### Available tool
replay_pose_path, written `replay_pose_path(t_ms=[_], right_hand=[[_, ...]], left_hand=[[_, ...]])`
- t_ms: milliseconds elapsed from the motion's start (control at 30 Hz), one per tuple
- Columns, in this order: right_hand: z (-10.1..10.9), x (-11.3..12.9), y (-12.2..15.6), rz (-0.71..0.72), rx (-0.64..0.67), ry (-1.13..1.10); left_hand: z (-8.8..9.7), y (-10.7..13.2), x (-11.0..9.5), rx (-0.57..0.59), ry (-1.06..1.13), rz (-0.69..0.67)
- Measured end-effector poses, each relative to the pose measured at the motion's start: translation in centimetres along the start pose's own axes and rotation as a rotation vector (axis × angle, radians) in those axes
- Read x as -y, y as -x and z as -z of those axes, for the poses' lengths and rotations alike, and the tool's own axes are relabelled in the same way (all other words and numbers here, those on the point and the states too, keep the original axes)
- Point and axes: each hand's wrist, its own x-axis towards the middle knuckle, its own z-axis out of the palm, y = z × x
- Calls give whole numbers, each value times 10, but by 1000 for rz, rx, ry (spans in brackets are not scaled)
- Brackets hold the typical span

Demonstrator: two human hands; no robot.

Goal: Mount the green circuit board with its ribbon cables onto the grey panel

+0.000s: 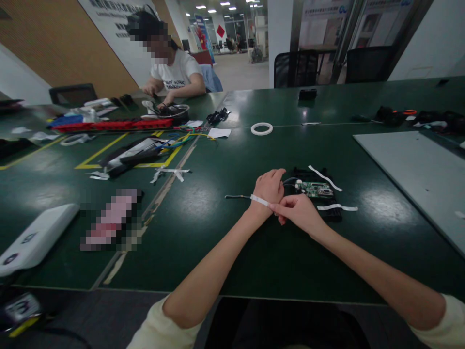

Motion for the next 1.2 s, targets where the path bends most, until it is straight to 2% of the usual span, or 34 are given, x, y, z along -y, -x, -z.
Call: replay_pose_path(t_ms=[167, 300, 400, 500, 533, 600, 700, 800, 900, 1033, 1200], right_hand=[[5, 8, 4, 34, 16, 124], [23, 17, 5, 196, -140, 356], [57, 20, 2, 283, -368, 490], [106, 16, -1, 248, -581, 744], [123, 12, -1, 210, -609, 830], [153, 1, 0, 108, -580, 953], [180, -16, 2, -11, -573, 986], [183, -25, 0, -61, -543, 949], [173, -26, -6, -39, -504, 853], [161, -26, -11, 23, -371, 605], [152, -21, -9, -43, -249, 265]], left_hand=[[-4, -1, 7, 0, 172, -13], [-6, -1, 15, 27, 242, -21], [-8, 1, 17, 81, 245, -69], [-7, 2, 15, 135, 257, -107], [-7, 2, 15, 145, 262, -115], [-6, 2, 14, 158, 267, -120], [-5, 1, 13, 178, 265, -120], [-5, 1, 13, 186, 263, -126], [-6, 2, 13, 192, 268, -130], [-7, 3, 12, 221, 259, -129], [-7, 4, 11, 224, 255, -124]])
